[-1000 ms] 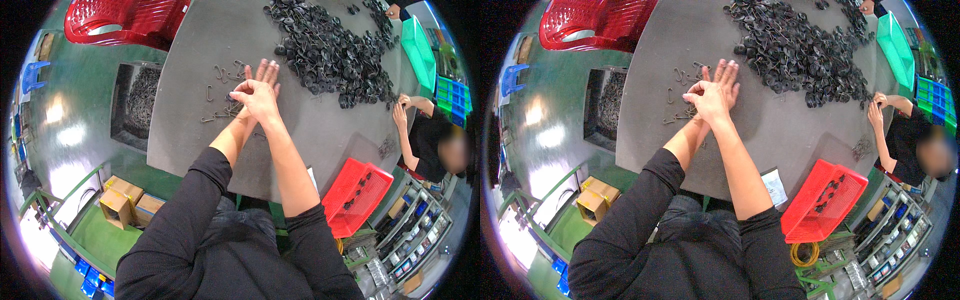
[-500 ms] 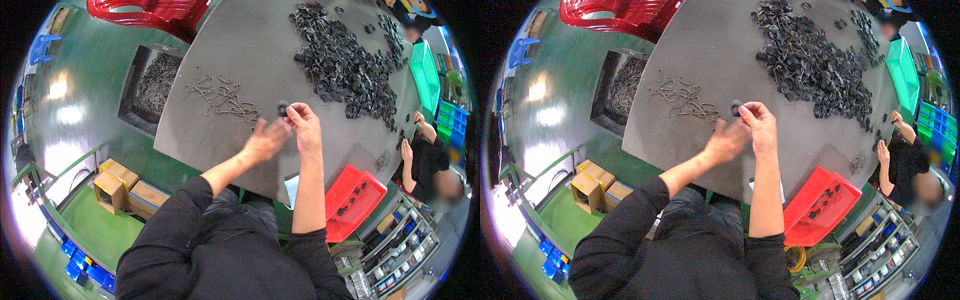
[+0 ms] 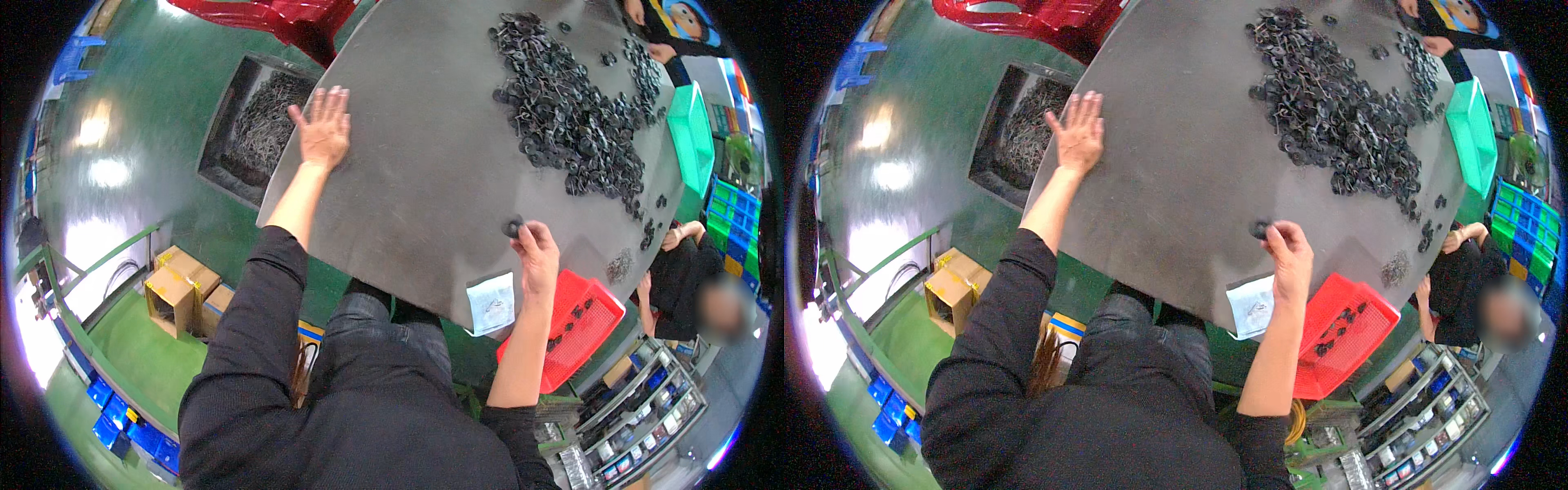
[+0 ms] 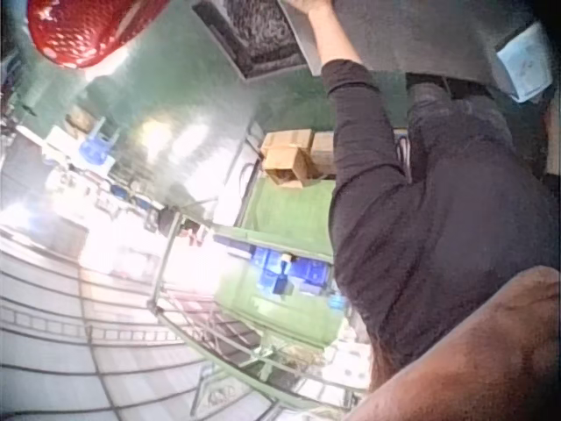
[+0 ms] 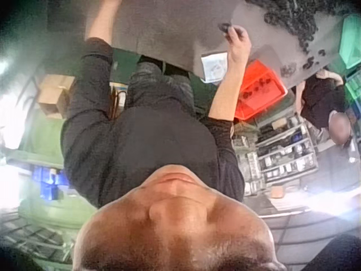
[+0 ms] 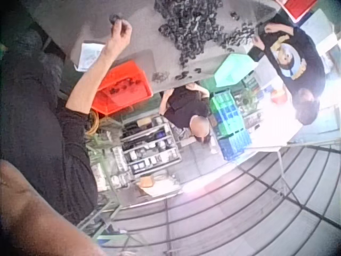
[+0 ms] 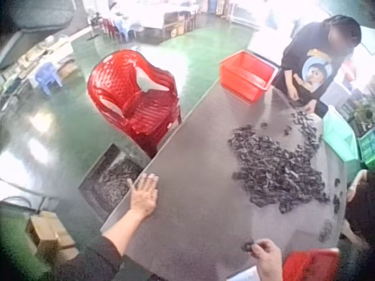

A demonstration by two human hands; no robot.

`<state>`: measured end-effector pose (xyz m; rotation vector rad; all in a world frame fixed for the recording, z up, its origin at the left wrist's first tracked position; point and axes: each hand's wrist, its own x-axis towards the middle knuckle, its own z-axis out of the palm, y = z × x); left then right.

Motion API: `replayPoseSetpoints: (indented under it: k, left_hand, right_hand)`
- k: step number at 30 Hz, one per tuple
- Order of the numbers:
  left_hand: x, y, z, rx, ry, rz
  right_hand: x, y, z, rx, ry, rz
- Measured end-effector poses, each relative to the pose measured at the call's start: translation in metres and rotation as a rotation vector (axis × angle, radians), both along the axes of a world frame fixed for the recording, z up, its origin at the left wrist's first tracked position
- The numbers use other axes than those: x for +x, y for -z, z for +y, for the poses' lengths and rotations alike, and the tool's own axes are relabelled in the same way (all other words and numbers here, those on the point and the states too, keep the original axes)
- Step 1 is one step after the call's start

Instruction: The person sits at a table and repeatedly picks small black plastic components and metal hooks, then joins them by hand. The assembled units are placed into a red basket while coworkers perform similar tasks nearby.

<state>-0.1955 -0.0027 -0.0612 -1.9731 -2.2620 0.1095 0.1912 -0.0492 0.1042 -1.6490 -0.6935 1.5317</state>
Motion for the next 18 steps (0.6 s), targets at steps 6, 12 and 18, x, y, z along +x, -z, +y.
replayPoseSetpoints:
  k: [6,12,18]
  left_hand:
    - [-0.097,0.012,-0.034,0.056,-0.336,0.178]
    - [0.041,-0.021,0.041,0.195,-0.033,-0.059]
    - [0.191,-0.051,0.080,0.162,0.166,-0.344]
  right_hand:
    - [0.144,-0.031,-0.076,0.170,0.465,-0.295]
    - [0.270,0.033,-0.196,-0.054,0.495,-0.821]
    - [0.207,0.014,-0.074,0.144,0.194,-1.294]
